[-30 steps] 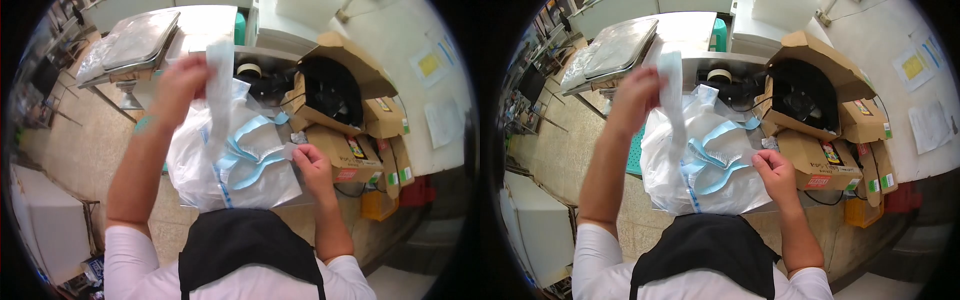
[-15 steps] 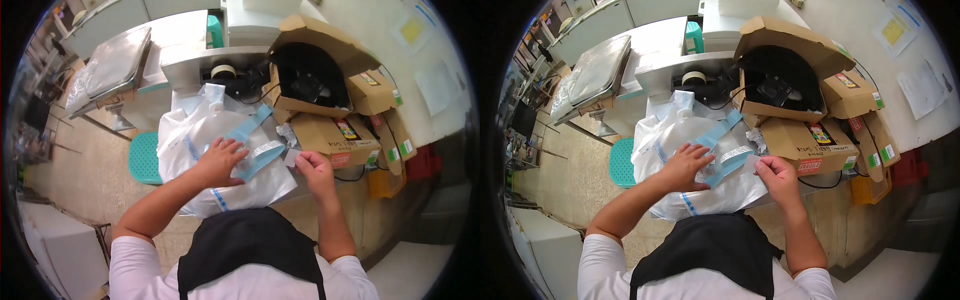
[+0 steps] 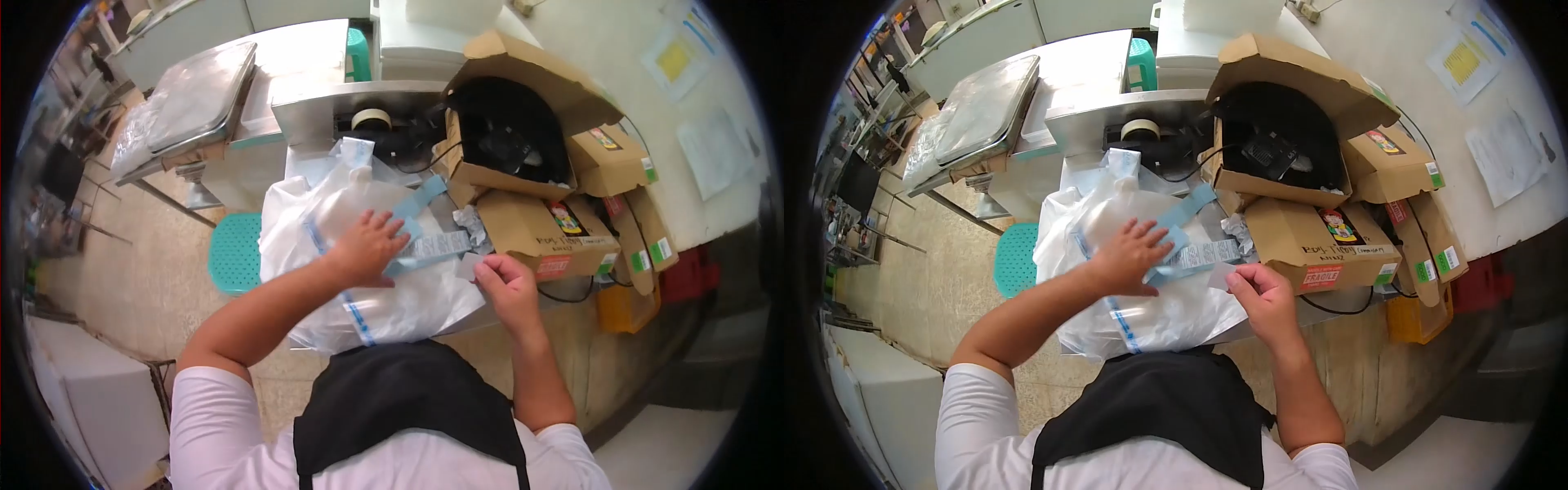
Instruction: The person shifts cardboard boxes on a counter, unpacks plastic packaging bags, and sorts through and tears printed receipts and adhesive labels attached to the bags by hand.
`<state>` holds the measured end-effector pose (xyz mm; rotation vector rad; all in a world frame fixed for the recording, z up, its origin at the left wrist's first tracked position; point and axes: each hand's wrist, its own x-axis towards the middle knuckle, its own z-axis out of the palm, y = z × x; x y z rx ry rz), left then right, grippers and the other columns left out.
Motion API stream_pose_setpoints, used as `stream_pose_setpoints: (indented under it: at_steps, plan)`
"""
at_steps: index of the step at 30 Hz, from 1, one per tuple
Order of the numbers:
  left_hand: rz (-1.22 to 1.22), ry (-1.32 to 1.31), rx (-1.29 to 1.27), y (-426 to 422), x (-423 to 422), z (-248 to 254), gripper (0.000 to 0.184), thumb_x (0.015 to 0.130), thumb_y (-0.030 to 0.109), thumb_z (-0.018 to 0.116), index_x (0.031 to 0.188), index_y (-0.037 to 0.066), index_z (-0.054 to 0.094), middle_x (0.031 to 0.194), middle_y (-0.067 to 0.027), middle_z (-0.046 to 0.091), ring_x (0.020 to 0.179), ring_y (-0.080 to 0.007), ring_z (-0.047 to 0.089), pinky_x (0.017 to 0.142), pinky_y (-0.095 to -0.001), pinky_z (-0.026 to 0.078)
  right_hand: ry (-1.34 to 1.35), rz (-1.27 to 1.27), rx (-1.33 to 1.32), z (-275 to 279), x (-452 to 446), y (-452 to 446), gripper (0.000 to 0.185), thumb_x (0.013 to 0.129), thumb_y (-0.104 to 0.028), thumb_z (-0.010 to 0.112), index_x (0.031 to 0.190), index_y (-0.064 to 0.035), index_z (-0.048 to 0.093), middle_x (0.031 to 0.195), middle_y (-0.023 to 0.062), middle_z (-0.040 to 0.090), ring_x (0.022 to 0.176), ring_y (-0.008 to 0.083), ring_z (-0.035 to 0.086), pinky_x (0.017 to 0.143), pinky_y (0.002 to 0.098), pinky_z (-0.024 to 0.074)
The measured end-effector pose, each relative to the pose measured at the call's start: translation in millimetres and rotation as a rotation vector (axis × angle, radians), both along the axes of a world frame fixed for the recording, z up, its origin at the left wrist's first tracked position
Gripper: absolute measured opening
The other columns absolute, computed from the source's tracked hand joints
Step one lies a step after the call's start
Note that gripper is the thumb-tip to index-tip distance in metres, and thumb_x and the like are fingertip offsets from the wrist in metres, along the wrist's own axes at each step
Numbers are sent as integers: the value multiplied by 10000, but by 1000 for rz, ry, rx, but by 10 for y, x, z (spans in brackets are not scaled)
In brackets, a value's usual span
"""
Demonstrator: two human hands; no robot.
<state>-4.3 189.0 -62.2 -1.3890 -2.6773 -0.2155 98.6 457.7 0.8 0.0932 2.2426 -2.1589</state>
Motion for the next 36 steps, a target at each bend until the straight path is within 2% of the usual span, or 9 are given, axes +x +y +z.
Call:
stream_pose_setpoints:
  at_steps: [7, 8, 11, 13, 18, 22, 28, 32, 36]
  plan:
    - [196, -232, -73, 118, -215, -111, 223, 703, 231, 736, 876, 97, 694, 914, -121, 673, 984, -299, 664, 1029, -484, 426, -12, -49, 20, 12, 121, 79, 152, 956, -119, 699, 1017, 20, 691, 878, 1, 671, 794, 65, 594, 729, 230, 488]
    - [183, -265, 10, 92, -275, -4, 182, 738, 229, 737, 839, 79, 711, 850, -153, 692, 890, -331, 687, 913, -463, 502, -19, -60, 22, 8, 126, 76, 148, 954, -115, 700, 1018, 18, 692, 875, -3, 667, 789, 62, 589, 727, 229, 487]
    - [360, -497, 72, 30, -419, 467, 241, 774, 247, 743, 902, 44, 721, 880, -193, 709, 865, -385, 687, 821, -464, 546, -56, -29, 6, -14, 152, 59, 139, 947, -110, 704, 1016, 10, 695, 870, -16, 660, 778, 54, 578, 717, 224, 483]
    - [389, -366, 153, -35, -536, 612, 290, 796, 263, 754, 941, 15, 719, 899, -236, 704, 837, -405, 687, 766, -464, 558, -71, 24, 33, -40, 164, 38, 138, 942, -110, 710, 1017, 5, 697, 869, -22, 659, 774, 49, 574, 711, 221, 480]
    - [379, 148, 167, -138, -787, 725, 526, 785, 324, 789, 1242, 110, 644, 1333, -161, 602, 1300, -343, 526, 1110, -550, 370, -61, 161, 275, -108, 173, -169, 167, 932, -152, 707, 996, 2, 709, 857, 20, 679, 760, 83, 593, 701, 250, 493]
    - [284, -33, -2, -50, -245, 573, 1122, 692, 367, 878, 1595, 177, 240, 1625, -182, 250, 1520, -383, 202, 1231, -564, 119, -8, 179, 453, -100, 152, -215, 153, 896, -156, 703, 966, -21, 722, 874, 76, 706, 761, 178, 658, 695, 311, 519]
    - [151, -147, 227, -82, 513, 77, 366, 764, 233, 791, 1120, 184, 726, 1512, -137, 449, 1476, -361, 304, 1203, -575, 198, 614, 208, 1025, -455, 83, -307, 119, 819, -154, 730, 931, -116, 725, 784, 40, 653, 746, 261, 656, 648, 392, 500]
    - [200, -55, 63, -141, 553, -306, 214, 797, 220, 739, 1007, 179, 752, 1497, -143, 465, 1467, -359, 326, 1196, -600, 200, 725, 288, 1062, -687, 16, -348, 113, 819, -161, 732, 930, -147, 720, 744, 18, 617, 705, 227, 635, 635, 383, 479]
    - [345, -73, 270, -87, 592, -307, 164, 806, 166, 707, 965, 167, 747, 1506, -151, 458, 1474, -374, 314, 1197, -608, 189, 738, 323, 1055, -683, -44, -387, 113, 817, -159, 732, 928, -147, 719, 746, 13, 621, 700, 222, 632, 628, 381, 472]
